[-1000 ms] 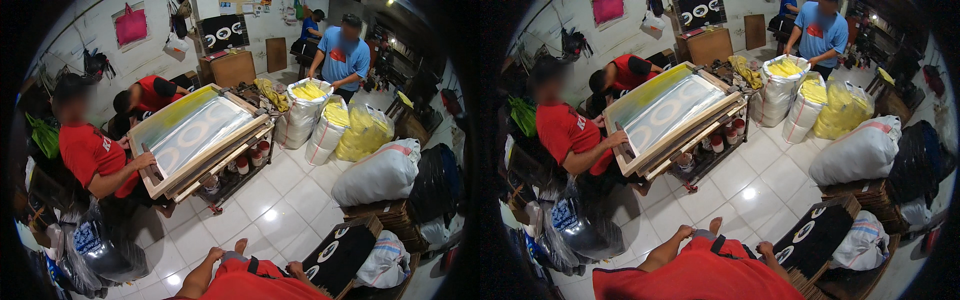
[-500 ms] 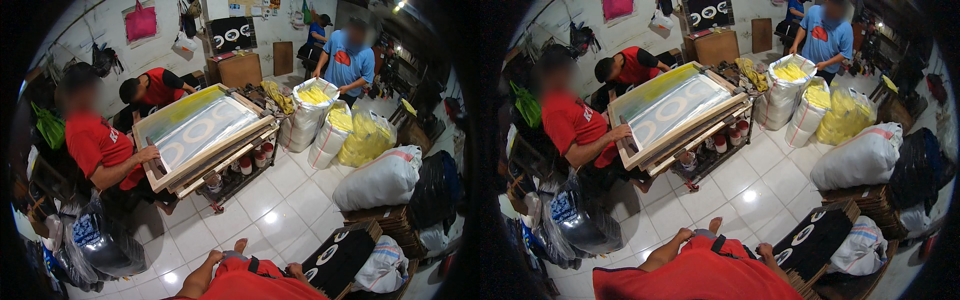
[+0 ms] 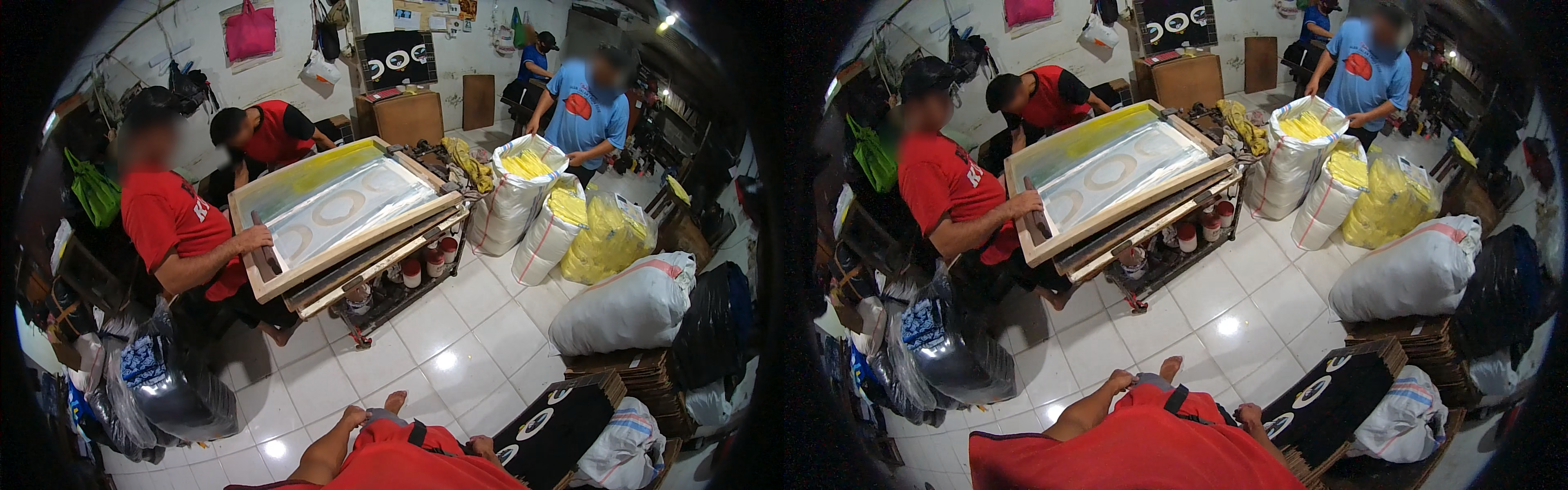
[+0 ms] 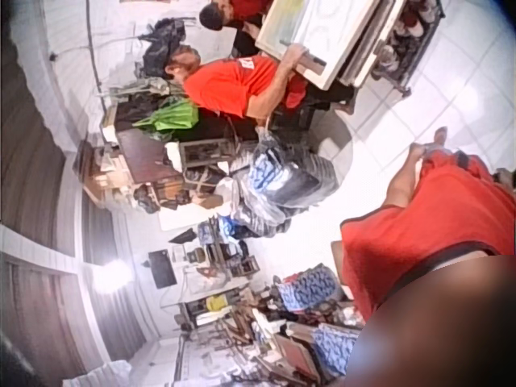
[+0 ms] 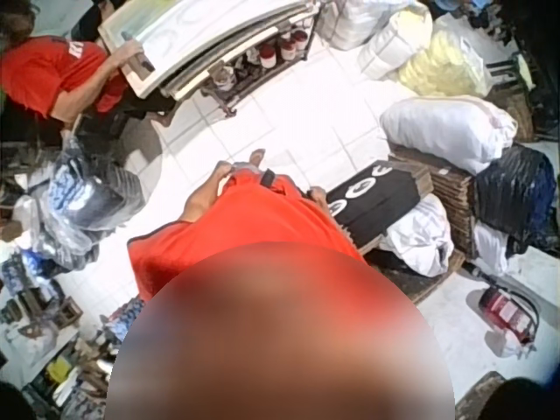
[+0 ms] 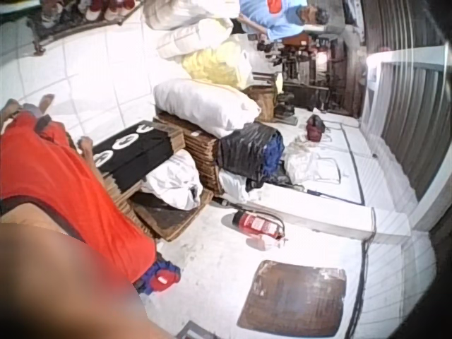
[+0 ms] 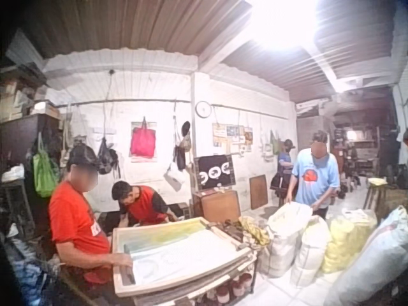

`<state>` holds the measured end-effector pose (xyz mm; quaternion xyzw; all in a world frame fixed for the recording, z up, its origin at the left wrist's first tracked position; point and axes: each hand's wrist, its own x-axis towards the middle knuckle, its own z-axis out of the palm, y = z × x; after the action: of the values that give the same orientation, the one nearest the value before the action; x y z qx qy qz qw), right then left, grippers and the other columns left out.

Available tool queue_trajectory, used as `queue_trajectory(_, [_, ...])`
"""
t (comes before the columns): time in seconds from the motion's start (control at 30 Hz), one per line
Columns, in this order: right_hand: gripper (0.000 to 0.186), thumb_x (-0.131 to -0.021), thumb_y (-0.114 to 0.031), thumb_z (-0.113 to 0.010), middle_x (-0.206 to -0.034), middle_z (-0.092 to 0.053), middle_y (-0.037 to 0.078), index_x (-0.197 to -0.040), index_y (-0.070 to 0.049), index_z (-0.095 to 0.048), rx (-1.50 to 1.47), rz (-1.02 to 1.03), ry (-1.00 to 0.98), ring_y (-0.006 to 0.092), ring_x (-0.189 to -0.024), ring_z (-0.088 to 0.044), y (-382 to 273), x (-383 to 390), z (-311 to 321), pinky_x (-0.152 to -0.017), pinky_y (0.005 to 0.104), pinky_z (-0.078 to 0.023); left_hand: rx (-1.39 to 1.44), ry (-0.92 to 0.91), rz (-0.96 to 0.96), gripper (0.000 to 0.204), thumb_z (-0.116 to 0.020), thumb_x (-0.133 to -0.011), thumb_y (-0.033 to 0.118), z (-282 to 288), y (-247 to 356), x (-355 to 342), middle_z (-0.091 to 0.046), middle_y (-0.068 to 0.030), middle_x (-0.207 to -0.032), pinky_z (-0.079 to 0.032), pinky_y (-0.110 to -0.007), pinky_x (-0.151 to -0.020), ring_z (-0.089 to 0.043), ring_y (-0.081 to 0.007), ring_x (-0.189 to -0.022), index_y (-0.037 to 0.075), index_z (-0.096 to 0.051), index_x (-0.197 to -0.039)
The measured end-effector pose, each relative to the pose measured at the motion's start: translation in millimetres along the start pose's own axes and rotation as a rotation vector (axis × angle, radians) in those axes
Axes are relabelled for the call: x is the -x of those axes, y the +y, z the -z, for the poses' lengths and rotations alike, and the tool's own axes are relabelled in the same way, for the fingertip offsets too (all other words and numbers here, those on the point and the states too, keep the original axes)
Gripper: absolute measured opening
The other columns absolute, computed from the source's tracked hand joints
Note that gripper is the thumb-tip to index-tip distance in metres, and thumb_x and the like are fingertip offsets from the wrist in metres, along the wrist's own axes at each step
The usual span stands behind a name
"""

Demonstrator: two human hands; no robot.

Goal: The person repeatedly picks up printed black fabric sheets from a screen-printing table and stacks them on a nearby pile. The person handles the sheets one at a time, aligning them before placing them on the stack.

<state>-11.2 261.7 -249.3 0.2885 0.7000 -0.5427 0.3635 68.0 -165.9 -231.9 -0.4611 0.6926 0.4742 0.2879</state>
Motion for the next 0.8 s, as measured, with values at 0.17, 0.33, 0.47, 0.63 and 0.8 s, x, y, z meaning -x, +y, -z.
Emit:
queue_trajectory(0.17, [0.018, -0.077, 0.001, -0.047, -0.080, -0.066, 0.016, -0.081, 0.006, -0.063, 0.119, 0.082, -0.016, 0.0243, -0.071, -0.066, -10, 13, 2, -0.063, 0.0334, -0.053, -0.028, -0.015, -0.032, 0.020, -0.067, -0.077, 0.020, 0, -4, -4, -0.059, -0.0051, -0.064, -0.036, -0.026, -0.039, -0.053, -0.0132, -0.050, 0.003, -0.062, -0.070])
queue_trajectory(0.33, [0.017, -0.078, -0.003, -0.049, -0.077, -0.065, 0.015, -0.083, 0.005, -0.063, 0.143, 0.125, -0.019, 0.0241, -0.067, -0.065, -13, 13, 1, -0.059, 0.0337, -0.053, -0.112, -0.051, -0.038, 0.017, -0.066, -0.078, 0.022, 9, 1, -1, -0.059, -0.0034, -0.064, -0.038, -0.025, -0.042, -0.054, -0.0121, -0.052, 0.006, -0.062, -0.072])
queue_trajectory(0.47, [0.018, -0.079, -0.006, -0.050, -0.073, -0.064, 0.014, -0.088, 0.004, -0.062, 0.021, -0.025, -0.011, 0.0248, -0.062, -0.064, -6, 6, -2, -0.052, 0.0349, -0.053, 0.175, 0.028, 0.029, 0.018, -0.065, -0.079, 0.023, 36, 14, 1, -0.062, -0.0025, -0.072, -0.041, -0.024, -0.045, -0.057, -0.0099, -0.057, 0.007, -0.063, -0.086])
queue_trajectory(0.63, [0.018, -0.079, -0.003, -0.047, -0.072, -0.062, 0.014, -0.089, 0.003, -0.059, 0.022, -0.085, -0.100, 0.0250, -0.061, -0.062, -3, -17, -12, -0.054, 0.0344, -0.052, 0.434, 0.134, -0.007, 0.019, -0.064, -0.080, 0.022, 90, 30, -10, -0.062, -0.0043, -0.074, -0.042, -0.025, -0.046, -0.059, -0.0112, -0.060, 0.006, -0.062, -0.090])
queue_trajectory(0.8, [0.015, -0.079, -0.002, -0.048, -0.073, -0.060, 0.013, -0.091, 0.002, -0.056, -0.159, -0.009, -0.045, 0.0233, -0.061, -0.061, -31, -40, -41, -0.052, 0.0319, -0.051, 0.303, 0.078, 0.032, 0.015, -0.063, -0.080, 0.019, 120, 48, -37, -0.062, -0.0049, -0.071, -0.042, -0.026, -0.046, -0.057, -0.0117, -0.055, 0.007, -0.061, -0.088])
